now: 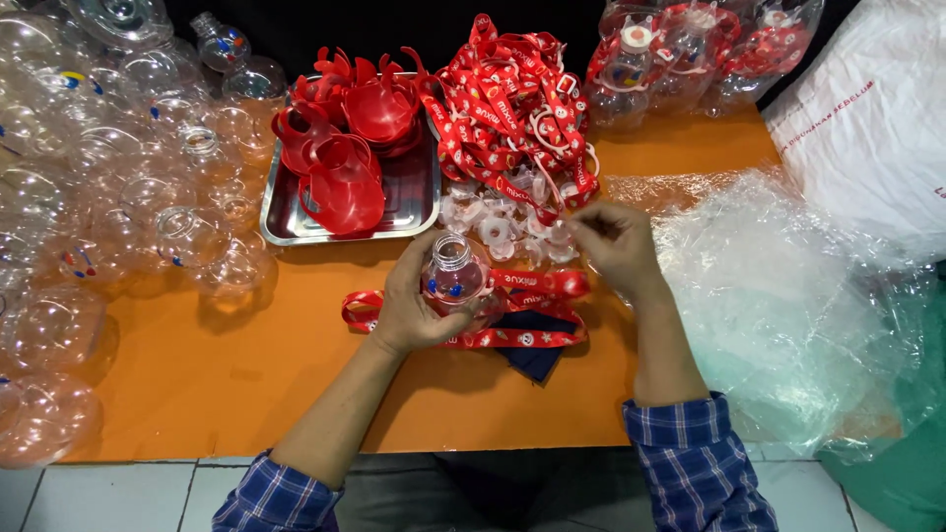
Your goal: Assembling a promotional bottle by fitting a red base and attaching a lanyard
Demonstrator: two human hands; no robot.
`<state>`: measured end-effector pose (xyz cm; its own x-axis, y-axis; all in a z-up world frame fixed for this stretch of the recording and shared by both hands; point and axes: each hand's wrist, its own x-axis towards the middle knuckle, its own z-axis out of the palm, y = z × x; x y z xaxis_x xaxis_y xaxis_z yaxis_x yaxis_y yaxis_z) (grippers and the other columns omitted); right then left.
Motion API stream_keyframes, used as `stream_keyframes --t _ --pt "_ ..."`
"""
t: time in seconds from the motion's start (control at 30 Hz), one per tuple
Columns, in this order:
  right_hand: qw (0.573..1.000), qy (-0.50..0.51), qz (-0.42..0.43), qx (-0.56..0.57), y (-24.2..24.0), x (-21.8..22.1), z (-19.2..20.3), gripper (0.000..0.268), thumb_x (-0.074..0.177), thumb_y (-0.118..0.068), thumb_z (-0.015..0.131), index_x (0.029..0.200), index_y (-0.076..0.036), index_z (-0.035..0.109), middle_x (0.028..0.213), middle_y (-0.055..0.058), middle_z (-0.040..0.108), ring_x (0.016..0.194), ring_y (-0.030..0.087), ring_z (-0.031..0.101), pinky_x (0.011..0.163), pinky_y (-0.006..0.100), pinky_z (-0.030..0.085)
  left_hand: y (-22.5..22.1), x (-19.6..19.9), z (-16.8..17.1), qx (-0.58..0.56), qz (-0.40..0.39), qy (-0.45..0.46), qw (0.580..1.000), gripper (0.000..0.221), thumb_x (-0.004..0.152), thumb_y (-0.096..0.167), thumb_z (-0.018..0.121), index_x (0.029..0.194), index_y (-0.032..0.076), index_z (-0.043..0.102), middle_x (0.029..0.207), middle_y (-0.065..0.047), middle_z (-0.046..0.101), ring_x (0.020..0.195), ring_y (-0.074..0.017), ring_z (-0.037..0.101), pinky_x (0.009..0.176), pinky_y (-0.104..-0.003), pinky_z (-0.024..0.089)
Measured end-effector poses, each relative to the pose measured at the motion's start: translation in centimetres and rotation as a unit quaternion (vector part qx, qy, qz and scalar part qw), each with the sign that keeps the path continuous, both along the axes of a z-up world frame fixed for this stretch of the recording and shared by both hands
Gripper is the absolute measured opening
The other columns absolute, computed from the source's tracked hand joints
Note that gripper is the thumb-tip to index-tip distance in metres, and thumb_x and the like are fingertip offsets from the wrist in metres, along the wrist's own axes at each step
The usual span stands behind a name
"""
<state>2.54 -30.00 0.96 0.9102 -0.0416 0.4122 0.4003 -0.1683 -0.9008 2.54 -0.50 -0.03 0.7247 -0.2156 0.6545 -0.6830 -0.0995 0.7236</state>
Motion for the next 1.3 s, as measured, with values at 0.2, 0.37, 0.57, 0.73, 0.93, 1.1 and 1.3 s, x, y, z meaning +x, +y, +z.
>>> stream_keyframes --t 0.2,0.37,0.57,0.73,0.93,1.1,1.3 --pt "0.979 -0.011 -0.048 -0.196 1.6 0.3 -1.7 0.011 0.081 -0.009 0.081 0.092 -0.008 0.080 0.058 0.007 0.057 0.056 0.016 0.056 0.055 0.028 0.046 -0.5 -0.2 -0.4 0.003 0.014 -0.032 0.999 0.083 0.059 0.038 0.091 0.128 0.005 0.061 0.105 -0.018 0.068 0.097 -0.0377 0.070 0.092 -0.046 0.055" --pt "0.965 -0.022 -0.077 -0.248 1.0 0.6 -1.8 0.045 0.084 -0.014 0.073 0.129 -0.019 0.074 0.066 0.007 0.057 0.065 0.022 0.062 0.062 0.036 0.051 -1.1 0.2 -0.9 0.005 0.012 -0.049 0.999 0.083 0.060 0.042 0.091 0.127 0.005 0.061 0.104 -0.017 0.068 0.097 -0.0374 0.070 0.092 -0.046 0.055" --pt "0.952 -0.048 -0.082 -0.290 1.6 0.8 -0.8 0.058 0.081 -0.015 0.075 0.138 -0.012 0.066 0.098 0.020 0.067 0.088 0.039 0.069 0.074 0.045 0.055 -2.5 1.1 -0.4 0.022 -0.002 -0.102 0.995 0.083 0.061 0.044 0.091 0.127 0.003 0.061 0.104 -0.018 0.069 0.096 -0.0384 0.070 0.090 -0.046 0.056" --pt "0.962 -0.036 -0.122 -0.243 1.2 2.0 -3.1 0.042 0.088 -0.022 0.079 0.124 -0.007 0.065 0.090 0.015 0.071 0.080 0.033 0.069 0.068 0.041 0.055 -2.8 1.4 -0.5 0.004 -0.018 -0.105 0.994 0.083 0.066 0.049 0.088 0.128 0.001 0.061 0.106 -0.019 0.068 0.098 -0.0397 0.069 0.091 -0.047 0.055" --pt "0.950 -0.051 -0.144 -0.271 1.9 2.2 -2.8 0.020 0.089 -0.019 0.079 0.091 -0.008 0.063 0.074 0.012 0.069 0.067 0.032 0.069 0.059 0.040 0.054 -2.6 1.4 -0.7 0.011 -0.016 -0.085 0.996 0.082 0.064 0.042 0.090 0.128 0.000 0.060 0.106 -0.019 0.068 0.097 -0.0407 0.069 0.089 -0.048 0.055" --pt "0.956 -0.040 -0.164 -0.239 1.1 2.1 -3.5 0.010 0.089 -0.012 0.069 0.099 -0.012 0.067 0.076 0.010 0.069 0.067 0.026 0.068 0.060 0.035 0.054 -2.6 1.6 -0.9 0.006 -0.015 -0.080 0.997 0.083 0.063 0.041 0.091 0.129 0.000 0.061 0.108 -0.019 0.068 0.099 -0.0398 0.069 0.091 -0.047 0.055" --pt "0.993 0.032 -0.111 -0.025 -0.4 2.2 -3.9 0.021 0.084 0.000 0.063 0.104 -0.007 0.059 0.067 0.006 0.062 0.053 0.010 0.052 0.049 0.022 0.043 -2.5 1.3 -1.1 0.006 -0.010 -0.074 0.997 0.082 0.063 0.037 0.092 0.129 0.000 0.061 0.107 -0.019 0.068 0.098 -0.0403 0.068 0.091 -0.047 0.054"
